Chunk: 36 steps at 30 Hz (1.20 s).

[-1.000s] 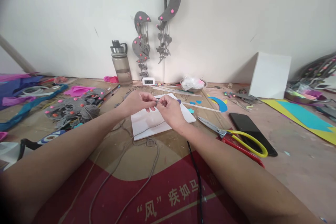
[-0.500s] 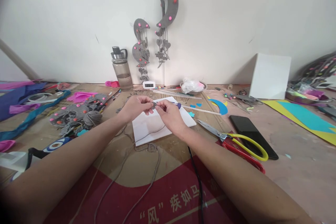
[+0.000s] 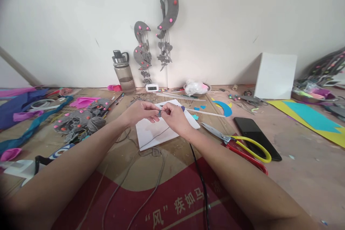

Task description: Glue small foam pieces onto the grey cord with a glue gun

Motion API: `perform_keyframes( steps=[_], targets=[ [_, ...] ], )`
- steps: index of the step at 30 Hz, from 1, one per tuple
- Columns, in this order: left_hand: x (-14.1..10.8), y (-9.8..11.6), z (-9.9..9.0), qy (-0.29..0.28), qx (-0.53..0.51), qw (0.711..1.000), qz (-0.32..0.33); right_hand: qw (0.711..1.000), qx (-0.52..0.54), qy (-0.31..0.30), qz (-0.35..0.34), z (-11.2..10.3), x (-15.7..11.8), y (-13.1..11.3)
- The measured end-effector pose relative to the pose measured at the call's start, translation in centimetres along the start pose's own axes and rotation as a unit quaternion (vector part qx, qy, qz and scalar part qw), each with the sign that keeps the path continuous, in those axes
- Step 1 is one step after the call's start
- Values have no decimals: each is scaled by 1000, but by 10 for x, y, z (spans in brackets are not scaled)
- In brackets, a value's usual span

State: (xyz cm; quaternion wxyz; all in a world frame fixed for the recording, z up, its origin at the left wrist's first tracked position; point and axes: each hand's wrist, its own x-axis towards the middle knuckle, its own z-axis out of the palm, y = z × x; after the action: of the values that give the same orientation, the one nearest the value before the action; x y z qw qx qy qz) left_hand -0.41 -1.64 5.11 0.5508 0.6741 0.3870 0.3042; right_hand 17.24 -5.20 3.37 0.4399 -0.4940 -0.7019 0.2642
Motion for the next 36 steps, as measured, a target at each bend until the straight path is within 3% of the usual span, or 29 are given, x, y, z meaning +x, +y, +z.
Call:
perform_keyframes(
  steps=[4, 7, 11, 14, 19, 22, 26, 29, 32, 33, 34, 36],
  targets=[
    [-5, 6, 5, 41, 155, 986, 43, 996, -63, 3, -57, 2, -3, 0],
    [-8, 10, 7, 81, 277, 953, 93, 992, -93, 12, -83, 4, -4, -1],
    [-8, 10, 5, 112, 310, 938, 107, 992, -95, 9, -78, 3, -5, -6],
    [-3, 4, -3, 133, 266, 951, 88, 995, -88, -4, -49, 1, -6, -9],
    [9, -13, -22, 239, 170, 953, 74, 994, -89, -32, -59, 2, -9, -19],
    [13, -21, -33, 269, 81, 956, 83, 992, -78, -56, -79, 1, -18, -42],
    [16, -28, -45, 309, -103, 941, 90, 980, -94, -81, -154, -4, -47, -92],
    [19, -29, -52, 319, -215, 920, 80, 943, -140, -155, -261, -6, -80, -126],
    [22, -27, -55, 327, -286, 897, 85, 852, -187, -262, -412, -9, -109, -146],
    [22, -25, -54, 325, -306, 890, 93, 836, -184, -281, -434, -11, -114, -150],
    [22, -24, -54, 320, -323, 885, 103, 834, -169, -293, -435, -14, -116, -151],
    [21, -20, -50, 302, -347, 880, 120, 879, -120, -278, -369, -22, -111, -146]
  ],
)
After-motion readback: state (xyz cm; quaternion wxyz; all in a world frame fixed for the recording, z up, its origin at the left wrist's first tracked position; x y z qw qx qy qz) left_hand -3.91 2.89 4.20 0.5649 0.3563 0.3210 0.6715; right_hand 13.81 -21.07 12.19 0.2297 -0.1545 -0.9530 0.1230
